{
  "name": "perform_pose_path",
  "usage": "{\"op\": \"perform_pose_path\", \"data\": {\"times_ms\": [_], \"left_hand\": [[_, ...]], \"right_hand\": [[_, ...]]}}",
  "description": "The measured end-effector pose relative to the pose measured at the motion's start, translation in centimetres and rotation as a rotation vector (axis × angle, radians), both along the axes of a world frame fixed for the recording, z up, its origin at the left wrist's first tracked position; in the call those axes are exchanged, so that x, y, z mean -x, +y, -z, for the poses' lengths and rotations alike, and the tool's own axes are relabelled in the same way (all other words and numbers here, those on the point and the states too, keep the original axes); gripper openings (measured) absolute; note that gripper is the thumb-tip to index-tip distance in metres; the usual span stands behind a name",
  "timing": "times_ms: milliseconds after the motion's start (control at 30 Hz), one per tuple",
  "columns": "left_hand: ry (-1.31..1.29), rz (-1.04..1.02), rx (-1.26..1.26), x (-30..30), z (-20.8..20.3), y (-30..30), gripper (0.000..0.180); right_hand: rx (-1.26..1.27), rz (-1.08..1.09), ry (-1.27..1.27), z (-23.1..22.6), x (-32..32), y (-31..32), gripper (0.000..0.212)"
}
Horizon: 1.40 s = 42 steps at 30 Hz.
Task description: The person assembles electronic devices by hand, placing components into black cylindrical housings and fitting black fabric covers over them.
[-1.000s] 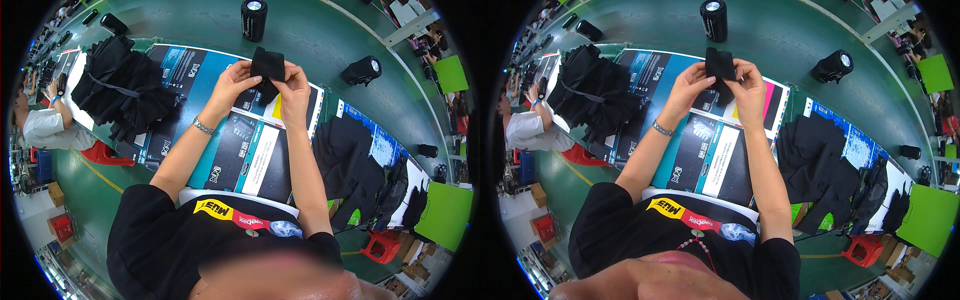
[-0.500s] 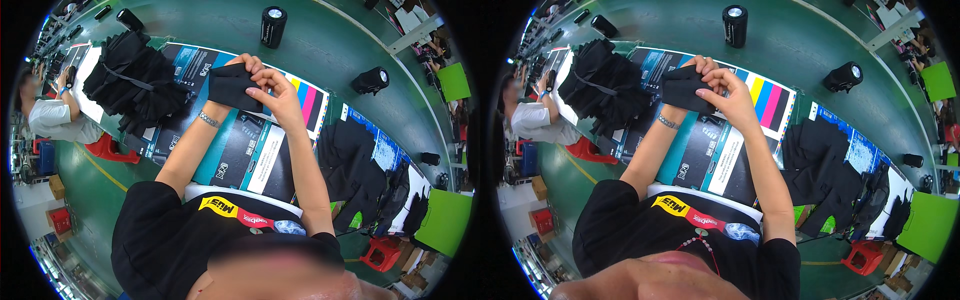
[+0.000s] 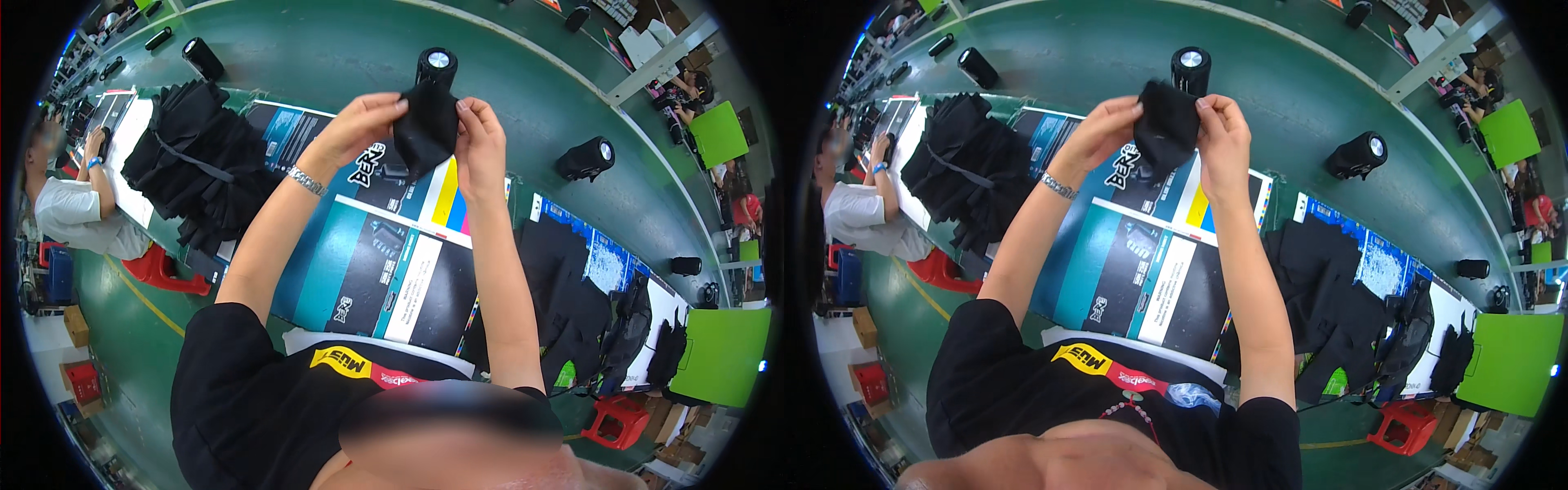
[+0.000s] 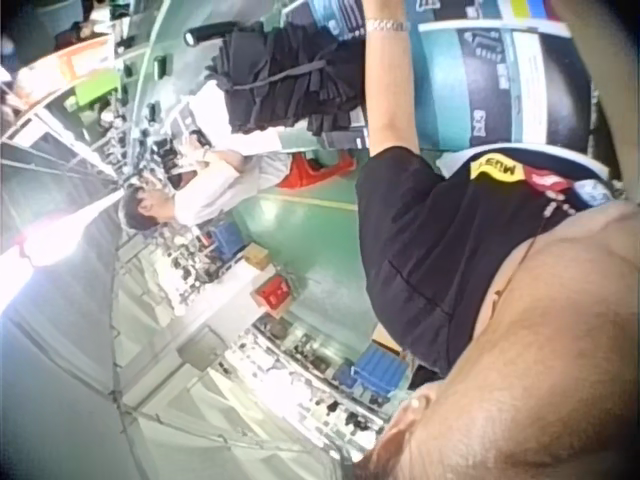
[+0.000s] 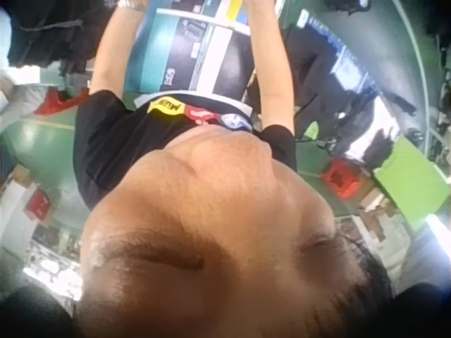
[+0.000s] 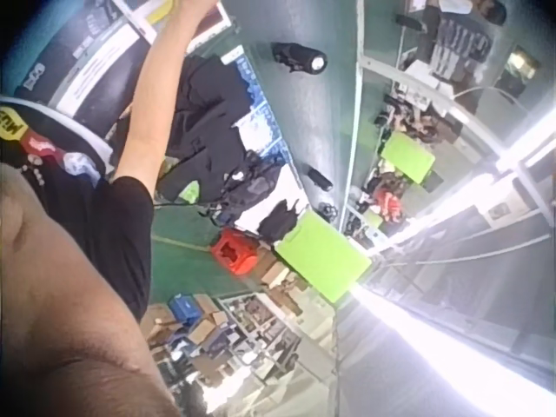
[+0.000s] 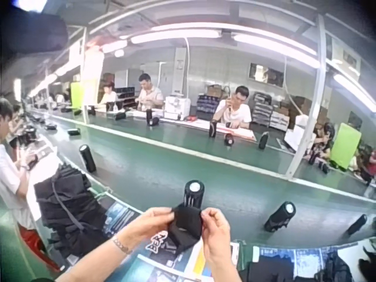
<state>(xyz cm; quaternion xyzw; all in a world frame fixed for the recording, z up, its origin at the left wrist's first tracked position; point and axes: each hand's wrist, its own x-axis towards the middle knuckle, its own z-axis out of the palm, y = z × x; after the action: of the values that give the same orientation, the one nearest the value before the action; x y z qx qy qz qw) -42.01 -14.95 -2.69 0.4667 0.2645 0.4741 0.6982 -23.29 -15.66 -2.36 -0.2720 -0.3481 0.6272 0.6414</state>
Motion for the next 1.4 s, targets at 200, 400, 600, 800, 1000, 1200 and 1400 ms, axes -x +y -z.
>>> {"op": "perform_pose_path", "data": {"times_ms": [200,400,600,800,1000,1200,1400], "left_hand": [[-0.019,-0.220,-0.075,-2.2,-0.3,7.3,0.023],[0.144,-0.572,-0.032,-4.1,1.7,13.2,0.017],[-0.048,-0.395,0.106,-5.6,2.7,14.3,0.014],[-0.093,-0.296,0.178,-5.1,4.7,15.1,0.015],[0.284,-0.190,0.345,-5.9,3.4,13.9,0.013],[0.264,0.093,0.445,-6.2,1.8,18.5,0.033],[0.119,0.153,0.304,-12.1,3.2,18.1,0.027]], "right_hand": [[-0.115,0.526,-0.441,1.5,0.8,8.0,0.006],[-0.066,0.851,-0.898,1.9,2.2,12.5,0.011],[0.206,0.644,-0.580,3.5,-0.6,15.9,0.011],[0.107,0.661,-0.840,4.5,-2.1,16.0,0.012],[0.416,0.511,-0.998,5.6,-4.8,15.8,0.020],[0.442,0.433,-1.024,4.0,-6.3,15.0,0.022],[0.305,0.515,-1.101,5.5,-8.6,15.4,0.018]]}}
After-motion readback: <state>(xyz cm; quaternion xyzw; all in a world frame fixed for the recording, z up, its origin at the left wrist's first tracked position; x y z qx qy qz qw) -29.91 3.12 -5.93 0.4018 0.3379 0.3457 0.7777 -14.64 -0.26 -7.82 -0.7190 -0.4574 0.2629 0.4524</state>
